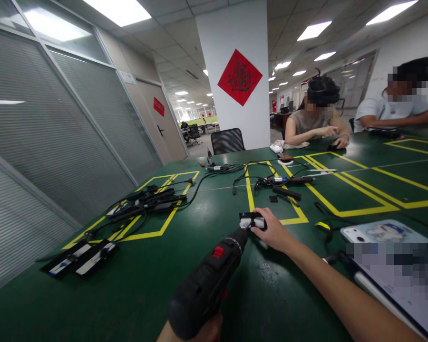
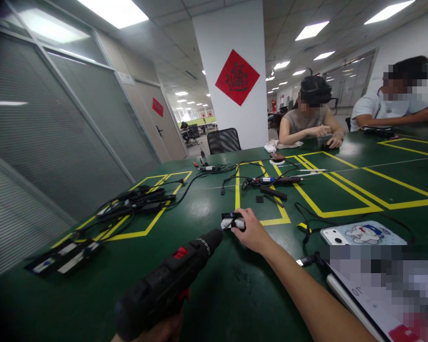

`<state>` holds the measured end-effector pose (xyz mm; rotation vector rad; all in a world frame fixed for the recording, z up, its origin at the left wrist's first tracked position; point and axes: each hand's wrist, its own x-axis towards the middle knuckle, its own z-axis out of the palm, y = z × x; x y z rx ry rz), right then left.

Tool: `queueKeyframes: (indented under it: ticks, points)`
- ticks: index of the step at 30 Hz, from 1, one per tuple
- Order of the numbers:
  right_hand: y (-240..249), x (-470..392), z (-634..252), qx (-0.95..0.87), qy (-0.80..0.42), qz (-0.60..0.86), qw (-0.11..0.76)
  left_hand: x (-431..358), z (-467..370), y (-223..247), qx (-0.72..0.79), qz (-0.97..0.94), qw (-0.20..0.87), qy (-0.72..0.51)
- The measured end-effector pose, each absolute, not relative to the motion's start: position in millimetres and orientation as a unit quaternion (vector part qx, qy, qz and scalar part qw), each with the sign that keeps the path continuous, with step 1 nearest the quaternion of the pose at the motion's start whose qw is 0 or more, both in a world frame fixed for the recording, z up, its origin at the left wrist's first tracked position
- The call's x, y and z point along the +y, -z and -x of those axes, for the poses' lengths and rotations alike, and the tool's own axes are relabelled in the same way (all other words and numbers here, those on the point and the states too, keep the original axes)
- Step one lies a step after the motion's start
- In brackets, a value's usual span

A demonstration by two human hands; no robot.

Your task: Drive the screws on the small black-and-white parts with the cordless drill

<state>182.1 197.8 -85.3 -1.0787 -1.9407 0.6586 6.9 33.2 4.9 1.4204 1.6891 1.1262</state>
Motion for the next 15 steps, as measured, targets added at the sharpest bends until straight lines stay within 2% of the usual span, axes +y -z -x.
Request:
queueKeyframes:
  ticks: [4, 9, 15]
  points:
    - [89, 199, -182, -0.770, -0.255, 0.425, 0.402, 33, -12, 0, 0.654, -0.562, 0.251, -0.439]
    - [91, 201, -180, -0.775, -0.241, 0.422, 0.404, 31, -11, 10, 0.649, -0.529, 0.269, -0.476]
    - [93, 202, -180, -0.776, -0.238, 0.421, 0.405, 21, 0, 6, 0.686, -0.535, 0.305, -0.387]
